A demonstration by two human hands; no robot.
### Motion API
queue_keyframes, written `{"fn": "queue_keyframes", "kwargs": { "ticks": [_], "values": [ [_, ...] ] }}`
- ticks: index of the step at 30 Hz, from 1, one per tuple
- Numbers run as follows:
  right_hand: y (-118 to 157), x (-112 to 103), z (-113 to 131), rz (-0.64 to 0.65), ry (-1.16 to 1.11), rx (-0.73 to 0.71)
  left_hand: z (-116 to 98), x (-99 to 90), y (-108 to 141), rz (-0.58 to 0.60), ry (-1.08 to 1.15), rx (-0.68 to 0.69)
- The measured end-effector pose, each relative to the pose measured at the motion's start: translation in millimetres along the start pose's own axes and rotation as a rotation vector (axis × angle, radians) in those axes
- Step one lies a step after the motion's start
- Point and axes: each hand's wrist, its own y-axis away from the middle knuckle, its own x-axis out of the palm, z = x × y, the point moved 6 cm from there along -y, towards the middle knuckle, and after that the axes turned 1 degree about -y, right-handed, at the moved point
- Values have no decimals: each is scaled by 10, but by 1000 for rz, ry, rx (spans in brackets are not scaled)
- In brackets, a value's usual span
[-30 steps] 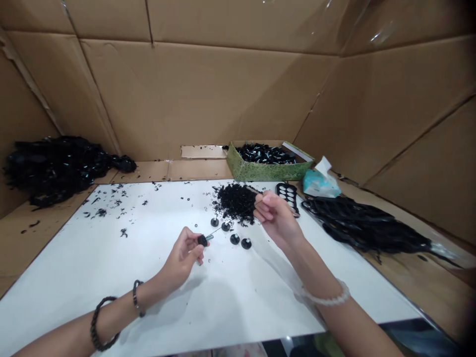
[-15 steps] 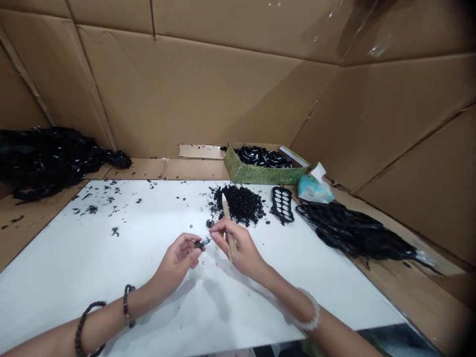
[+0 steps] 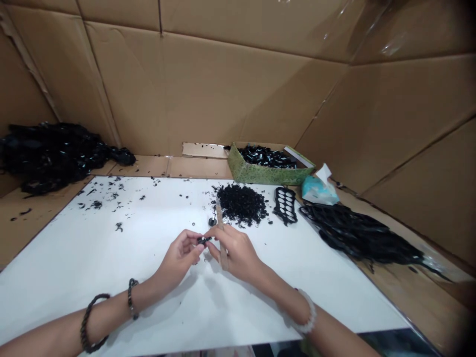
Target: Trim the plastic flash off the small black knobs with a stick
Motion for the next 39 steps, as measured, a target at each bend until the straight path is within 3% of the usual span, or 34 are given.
{"fn": "queue_keyframes", "kwargs": {
  "ticks": [3, 7, 10, 13, 18, 24, 28, 32, 39],
  "values": [
    [-4, 5, -83, 65, -101, 98, 43, -1, 13, 30, -38, 17],
    [-7, 50, -218, 181, -612, 314, 60, 31, 55, 73, -102, 25],
    [-9, 71, -265, 129, -934, 459, 24, 48, 69, 73, -13, 12],
    [-9, 97, -260, 34, -1080, 511, -9, 34, 51, 54, 65, -17],
    [-5, 83, -254, -63, -1033, 493, -6, -5, 11, 25, 69, -43],
    [-27, -144, -256, -199, -893, 354, -35, 12, 29, 78, 53, -15],
    [-38, -290, -366, -332, -981, 396, -38, 9, 35, 116, 48, -14],
    [-50, -323, -443, -356, -1032, 460, 0, 13, 24, 85, 149, -37],
    [-58, -546, -473, -446, -1028, 414, 89, 54, 28, 113, 209, -79]
  ]
}}
